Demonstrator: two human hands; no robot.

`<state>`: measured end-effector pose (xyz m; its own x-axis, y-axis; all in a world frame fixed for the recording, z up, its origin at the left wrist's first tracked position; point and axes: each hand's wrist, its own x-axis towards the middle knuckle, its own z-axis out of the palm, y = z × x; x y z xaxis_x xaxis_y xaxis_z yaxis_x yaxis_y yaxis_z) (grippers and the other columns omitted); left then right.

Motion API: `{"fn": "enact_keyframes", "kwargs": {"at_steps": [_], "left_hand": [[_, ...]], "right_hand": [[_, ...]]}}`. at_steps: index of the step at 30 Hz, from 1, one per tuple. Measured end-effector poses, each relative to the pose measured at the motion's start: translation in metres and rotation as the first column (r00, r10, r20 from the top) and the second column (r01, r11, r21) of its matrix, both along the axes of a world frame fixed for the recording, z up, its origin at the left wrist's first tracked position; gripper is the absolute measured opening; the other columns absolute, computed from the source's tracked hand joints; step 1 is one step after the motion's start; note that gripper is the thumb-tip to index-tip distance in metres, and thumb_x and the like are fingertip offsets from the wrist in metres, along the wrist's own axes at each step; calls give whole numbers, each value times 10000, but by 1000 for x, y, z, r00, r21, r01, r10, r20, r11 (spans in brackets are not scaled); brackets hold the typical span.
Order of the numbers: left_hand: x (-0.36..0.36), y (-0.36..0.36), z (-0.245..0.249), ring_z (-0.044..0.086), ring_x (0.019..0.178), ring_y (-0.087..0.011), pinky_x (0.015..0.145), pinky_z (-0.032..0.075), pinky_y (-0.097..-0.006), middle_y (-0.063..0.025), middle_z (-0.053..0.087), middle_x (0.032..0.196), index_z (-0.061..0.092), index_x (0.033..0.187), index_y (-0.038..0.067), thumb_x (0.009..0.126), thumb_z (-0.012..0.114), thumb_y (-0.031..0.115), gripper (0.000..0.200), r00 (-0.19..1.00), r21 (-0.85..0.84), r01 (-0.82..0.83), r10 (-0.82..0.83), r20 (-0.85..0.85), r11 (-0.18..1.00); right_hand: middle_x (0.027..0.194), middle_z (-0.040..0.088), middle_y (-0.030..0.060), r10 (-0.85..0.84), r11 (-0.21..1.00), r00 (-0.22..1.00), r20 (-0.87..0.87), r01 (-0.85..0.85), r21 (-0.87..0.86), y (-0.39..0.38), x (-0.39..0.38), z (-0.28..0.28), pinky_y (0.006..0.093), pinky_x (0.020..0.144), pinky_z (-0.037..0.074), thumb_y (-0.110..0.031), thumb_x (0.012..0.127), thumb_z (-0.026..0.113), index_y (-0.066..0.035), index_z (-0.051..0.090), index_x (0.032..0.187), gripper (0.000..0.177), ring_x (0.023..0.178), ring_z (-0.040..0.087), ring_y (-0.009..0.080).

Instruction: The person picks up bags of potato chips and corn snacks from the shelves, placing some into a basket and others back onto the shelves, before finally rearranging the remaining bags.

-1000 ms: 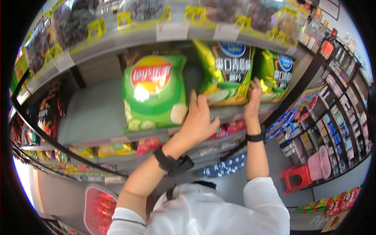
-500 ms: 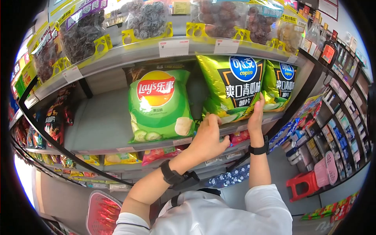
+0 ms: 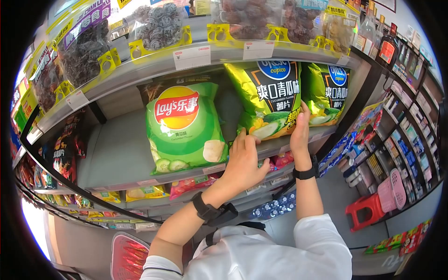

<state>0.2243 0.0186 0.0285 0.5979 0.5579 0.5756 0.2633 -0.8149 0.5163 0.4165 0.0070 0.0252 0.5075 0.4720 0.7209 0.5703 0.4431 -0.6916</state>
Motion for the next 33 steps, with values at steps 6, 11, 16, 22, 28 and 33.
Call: {"fn": "enact_keyframes", "kwargs": {"at_steps": [6,11,16,22,28,33], "left_hand": [[-2,0,-1,314,1158,-485,956,293,-477,-353,330,1191,330,1054,-6,696,663,135,508,1000,9,-2,1,18,1000],[-21,-14,12,306,1195,-445,980,289,-452,-340,302,1248,392,1053,6,699,663,128,462,1000,49,10,-11,26,999],[-91,-30,17,451,1125,-329,932,369,-387,-234,458,1178,457,1050,4,734,644,90,377,924,-292,369,-381,17,882],[-192,-48,-79,579,943,-196,826,447,-325,-107,585,1019,508,1061,24,801,611,121,295,981,-801,195,-124,151,566],[-286,-82,-155,556,962,-338,826,438,-373,-197,572,1012,498,1040,-1,753,625,236,393,912,-661,-410,295,-285,628],[-356,-140,-184,530,973,-368,835,418,-407,-214,539,1048,476,1078,25,765,595,255,406,793,-644,-609,373,-482,464]], "right_hand": [[1266,389,170,47,999,999,-8,-47,-16,-4,0,2,332,994,251,-399,928,250,41,302,1281,567,1169,371,236],[1260,397,211,-50,997,998,-38,52,55,-17,0,-4,368,1008,248,-402,924,250,35,310,1277,564,1185,379,276],[1183,466,215,-199,924,977,-73,212,317,-49,-20,-22,403,979,305,-353,908,275,46,365,1195,499,1119,450,300],[1102,502,208,-171,910,979,-113,201,364,-73,-56,-75,397,923,371,-330,894,316,38,389,1118,437,1010,501,289],[1083,507,203,107,978,994,-13,-103,182,-63,-124,-103,404,860,421,-329,897,331,13,379,1121,412,952,530,298],[1041,508,227,411,909,909,-64,-405,98,-40,-221,-118,376,744,474,-324,886,359,32,366,1125,429,826,570,296]]}}
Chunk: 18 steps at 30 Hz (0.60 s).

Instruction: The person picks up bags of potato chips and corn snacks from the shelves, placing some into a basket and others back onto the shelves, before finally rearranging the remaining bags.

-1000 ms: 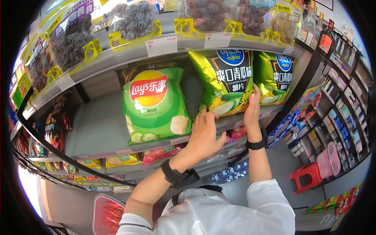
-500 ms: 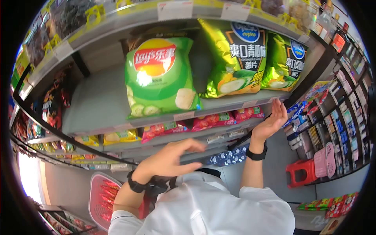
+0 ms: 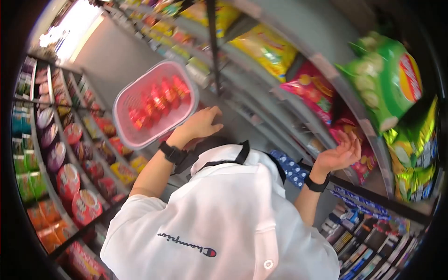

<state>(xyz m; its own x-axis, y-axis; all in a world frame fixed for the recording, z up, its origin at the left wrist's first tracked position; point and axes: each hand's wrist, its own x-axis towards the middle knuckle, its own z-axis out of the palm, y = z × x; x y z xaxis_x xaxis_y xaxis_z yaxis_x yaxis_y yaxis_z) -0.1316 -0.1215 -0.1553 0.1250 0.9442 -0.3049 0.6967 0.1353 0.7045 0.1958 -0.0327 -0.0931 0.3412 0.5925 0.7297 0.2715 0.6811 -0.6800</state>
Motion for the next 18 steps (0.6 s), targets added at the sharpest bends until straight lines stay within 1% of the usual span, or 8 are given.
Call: {"fn": "enact_keyframes", "kwargs": {"at_steps": [2,6,7,10,12,13,15,18], "left_hand": [[-27,-23,-9,531,967,-366,830,418,-412,-216,542,1043,489,1077,36,763,598,251,396,991,-130,-84,69,-114,988],[-99,-77,-56,578,911,-336,796,443,-392,-212,602,938,558,1000,19,730,602,240,351,916,-175,-396,374,-145,902],[-124,-92,-80,578,911,-336,796,443,-392,-212,602,938,558,1000,19,730,602,240,351,916,-190,-397,373,-148,898],[-189,-131,-133,591,897,-329,786,456,-379,-222,606,934,566,983,10,714,609,248,362,640,-77,-766,745,-189,639],[-223,-147,-151,593,887,-336,773,467,-379,-237,598,956,560,978,-23,708,615,263,397,415,125,-853,804,-426,507],[-238,-152,-160,593,887,-336,773,467,-379,-237,598,956,560,978,-23,708,615,263,397,421,125,-850,802,-424,512],[-267,-158,-178,587,914,-337,772,469,-384,-256,577,1016,548,989,-43,706,616,267,425,250,74,-942,827,-503,329],[-299,-155,-231,616,848,-325,720,481,-393,-219,628,890,609,870,-30,683,652,249,339,419,-78,-903,825,-379,423]], "right_hand": [[1008,525,237,110,992,994,-18,-111,-63,2,-44,-1,353,727,474,-291,861,377,41,359,1116,419,748,580,285],[1021,515,239,339,932,941,0,-336,-137,-4,-118,-10,344,739,474,-271,858,410,37,353,1124,411,757,579,264],[1029,510,236,412,898,911,-5,-407,-166,-7,-133,-12,340,744,473,-256,856,423,36,351,1129,406,763,578,255],[1046,499,225,479,853,877,34,-456,-255,-18,-168,-15,332,757,469,-227,852,450,35,346,1139,402,774,576,241],[1053,493,215,493,840,870,25,-468,-276,-27,-183,-15,326,762,464,-222,856,461,35,344,1146,405,782,574,233],[1053,495,212,488,838,872,37,-456,-301,-31,-187,-16,326,763,464,-226,858,463,35,345,1148,407,788,573,232],[1057,498,203,470,839,880,62,-424,-341,-40,-192,-16,325,762,461,-235,865,471,34,350,1150,410,800,571,225],[1053,501,193,450,833,891,58,-395,-387,-51,-194,-17,319,758,460,-226,864,477,35,359,1145,401,803,571,215]]}}
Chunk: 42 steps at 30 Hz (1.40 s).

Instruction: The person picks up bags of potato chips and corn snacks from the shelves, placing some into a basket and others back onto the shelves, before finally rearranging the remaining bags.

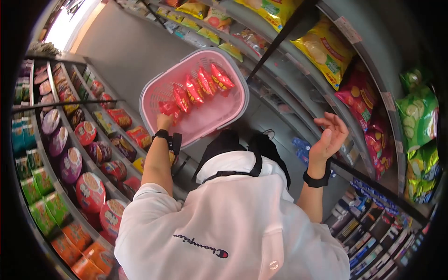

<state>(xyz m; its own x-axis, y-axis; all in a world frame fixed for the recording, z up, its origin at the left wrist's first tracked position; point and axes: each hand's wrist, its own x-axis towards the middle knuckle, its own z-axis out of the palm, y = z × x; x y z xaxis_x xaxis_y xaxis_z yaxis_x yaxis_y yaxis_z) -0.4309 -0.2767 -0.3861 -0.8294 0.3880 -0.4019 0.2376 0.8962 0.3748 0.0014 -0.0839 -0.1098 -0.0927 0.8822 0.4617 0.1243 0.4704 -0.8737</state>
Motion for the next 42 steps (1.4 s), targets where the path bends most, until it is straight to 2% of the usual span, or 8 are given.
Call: {"fn": "enact_keyframes", "kwargs": {"at_steps": [2,3,10,17,22,28,33,42], "left_hand": [[9,22,36,644,734,-276,626,496,-393,-184,641,759,636,736,-8,673,611,223,240,952,-102,49,-16,304,994],[-11,10,-9,640,661,-268,556,498,-394,-156,637,706,638,712,27,639,619,207,195,847,-280,515,-531,24,810],[-30,1,-11,616,641,-333,537,486,-415,-169,620,695,637,660,83,679,601,328,249,595,-263,731,-777,-206,630],[32,26,231,615,656,-285,625,478,-368,-201,621,706,598,728,-64,738,596,244,307,943,148,331,-333,-7,932],[112,58,326,570,656,-104,567,449,-250,-49,624,801,585,860,-2,805,544,29,75,750,829,-174,-474,461,531],[177,91,365,568,693,-86,665,438,-222,-44,627,818,583,926,12,834,536,60,114,528,868,-211,-695,488,450],[196,108,362,238,1286,-222,980,282,-328,-189,275,1380,555,947,37,853,532,123,130,457,977,26,-872,176,211],[192,103,356,399,1172,-207,932,356,-315,-173,333,1338,502,991,37,825,542,52,172,613,944,0,-746,260,330]], "right_hand": [[1051,501,186,-28,1000,1000,14,28,4,-10,-1,0,314,757,459,-218,861,486,34,365,1140,396,802,570,210],[1048,502,178,-33,999,999,23,32,7,-12,-2,2,309,755,458,-210,857,495,33,371,1136,390,801,569,205],[862,580,89,-29,994,990,141,43,-98,-30,-11,10,272,666,454,-55,756,560,-14,540,950,199,717,580,168],[943,577,94,337,933,883,326,-267,-242,-45,-61,17,300,683,482,-196,755,650,-60,545,1029,324,816,600,206],[1209,420,179,393,905,835,384,-425,-2,-51,-99,15,387,948,344,-275,667,726,-24,361,1239,724,1120,424,333],[1229,404,193,175,977,923,342,-205,52,-49,-87,23,398,958,339,-286,610,767,-15,314,1257,835,1133,415,350],[1150,487,109,154,985,985,-83,-160,-65,-24,-55,40,334,893,412,-127,671,731,-35,326,1224,692,1061,493,186],[1024,593,107,138,868,818,-559,-372,-330,115,14,181,348,743,517,-148,779,635,-4,464,1104,394,886,608,210]]}}
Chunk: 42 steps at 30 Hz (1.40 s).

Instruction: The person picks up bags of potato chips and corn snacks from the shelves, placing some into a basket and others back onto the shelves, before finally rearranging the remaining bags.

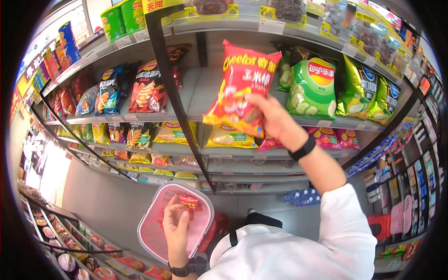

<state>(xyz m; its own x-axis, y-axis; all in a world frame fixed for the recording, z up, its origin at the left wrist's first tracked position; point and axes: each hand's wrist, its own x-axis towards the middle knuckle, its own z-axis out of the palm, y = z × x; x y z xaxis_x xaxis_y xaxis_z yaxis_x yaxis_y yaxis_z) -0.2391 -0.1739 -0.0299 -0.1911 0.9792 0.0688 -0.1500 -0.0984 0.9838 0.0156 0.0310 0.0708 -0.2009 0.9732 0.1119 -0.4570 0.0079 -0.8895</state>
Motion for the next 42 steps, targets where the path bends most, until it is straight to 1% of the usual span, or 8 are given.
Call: {"fn": "enact_keyframes", "kwargs": {"at_steps": [6,18,21,28,29,34,38,42], "left_hand": [[-19,-27,-35,433,1127,-198,900,365,-298,-175,405,1281,507,966,32,821,548,45,151,959,-97,-278,270,-83,956],[-5,-80,-63,484,995,-144,876,368,-271,-139,475,1186,514,970,28,819,545,57,156,742,-152,-669,665,-81,728],[-1,-92,-69,486,950,-122,825,388,-248,-88,494,1130,516,974,38,823,549,66,157,706,-210,-699,706,-53,683],[-1,-83,-75,492,976,-142,862,373,-267,-101,507,1115,500,975,20,824,542,42,158,736,-314,-655,675,-57,687],[-8,-81,-84,484,936,-116,814,382,-248,-60,516,1039,507,983,26,829,548,73,166,773,-302,-622,627,-90,723],[-42,-63,-120,515,833,-109,733,427,-246,-41,554,892,517,972,13,816,567,70,173,825,-321,-564,537,-177,761],[-79,-46,-159,542,903,-168,763,442,-280,-109,575,972,509,1055,-23,792,610,161,336,830,-469,-556,489,-268,686],[-123,-26,-249,558,946,-238,797,448,-315,-179,568,1022,492,1078,-31,728,637,178,433,829,-586,-557,347,-439,589]], "right_hand": [[935,606,186,73,979,997,22,-68,-192,132,-2,15,478,660,538,-132,797,599,59,480,1043,333,779,630,321],[790,629,136,23,999,973,232,-31,31,314,18,-46,313,596,520,-137,770,632,23,542,955,260,611,622,215],[894,627,112,-120,987,971,208,94,130,329,22,-63,314,717,493,-190,774,634,15,475,1106,422,799,616,171],[831,586,54,-109,993,905,412,85,77,321,14,-54,262,633,428,-379,769,596,-58,570,1007,400,708,537,167],[1003,602,97,-52,998,837,545,55,11,325,18,-48,301,802,470,-252,822,541,-26,525,1101,359,886,596,193],[1040,571,87,-150,988,944,292,156,4,273,0,-18,367,777,488,-488,819,544,-65,548,1087,501,935,559,198],[942,601,81,4,997,987,163,9,-76,248,8,12,332,796,458,-231,830,554,-92,567,1014,231,884,568,180],[1143,524,159,-252,961,941,225,216,170,100,-27,18,352,936,383,-177,830,562,21,487,1149,383,1092,491,231]]}}
